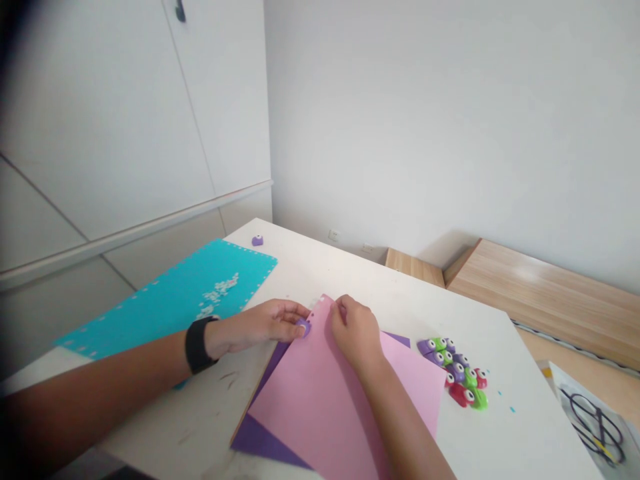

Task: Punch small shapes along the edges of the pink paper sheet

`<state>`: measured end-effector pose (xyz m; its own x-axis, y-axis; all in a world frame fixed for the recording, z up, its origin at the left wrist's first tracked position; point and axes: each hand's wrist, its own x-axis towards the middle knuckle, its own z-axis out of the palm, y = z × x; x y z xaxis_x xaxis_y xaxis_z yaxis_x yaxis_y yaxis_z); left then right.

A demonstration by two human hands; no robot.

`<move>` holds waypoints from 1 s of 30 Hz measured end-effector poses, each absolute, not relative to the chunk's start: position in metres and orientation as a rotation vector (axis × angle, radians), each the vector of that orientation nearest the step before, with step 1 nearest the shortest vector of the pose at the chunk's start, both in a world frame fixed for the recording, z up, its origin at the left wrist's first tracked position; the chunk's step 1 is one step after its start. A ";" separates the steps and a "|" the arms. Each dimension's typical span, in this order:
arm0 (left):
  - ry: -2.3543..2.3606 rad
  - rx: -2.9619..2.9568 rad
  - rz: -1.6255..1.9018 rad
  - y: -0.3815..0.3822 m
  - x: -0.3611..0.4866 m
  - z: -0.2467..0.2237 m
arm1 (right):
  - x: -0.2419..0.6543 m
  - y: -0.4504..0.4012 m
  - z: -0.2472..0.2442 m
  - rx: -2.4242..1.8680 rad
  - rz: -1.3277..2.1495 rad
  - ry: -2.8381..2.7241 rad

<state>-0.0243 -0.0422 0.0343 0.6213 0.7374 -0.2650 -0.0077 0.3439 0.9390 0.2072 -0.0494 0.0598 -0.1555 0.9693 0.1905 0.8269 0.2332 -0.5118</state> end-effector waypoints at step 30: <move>0.767 1.110 0.555 -0.053 -0.017 0.043 | 0.209 -0.053 0.067 -1.610 0.385 -2.025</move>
<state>-0.0170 -0.0527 0.0425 0.6258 0.7333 -0.2658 -0.0222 0.3574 0.9337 0.2093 -0.0533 0.0673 -0.1584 0.9626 0.2199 0.8147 0.2532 -0.5216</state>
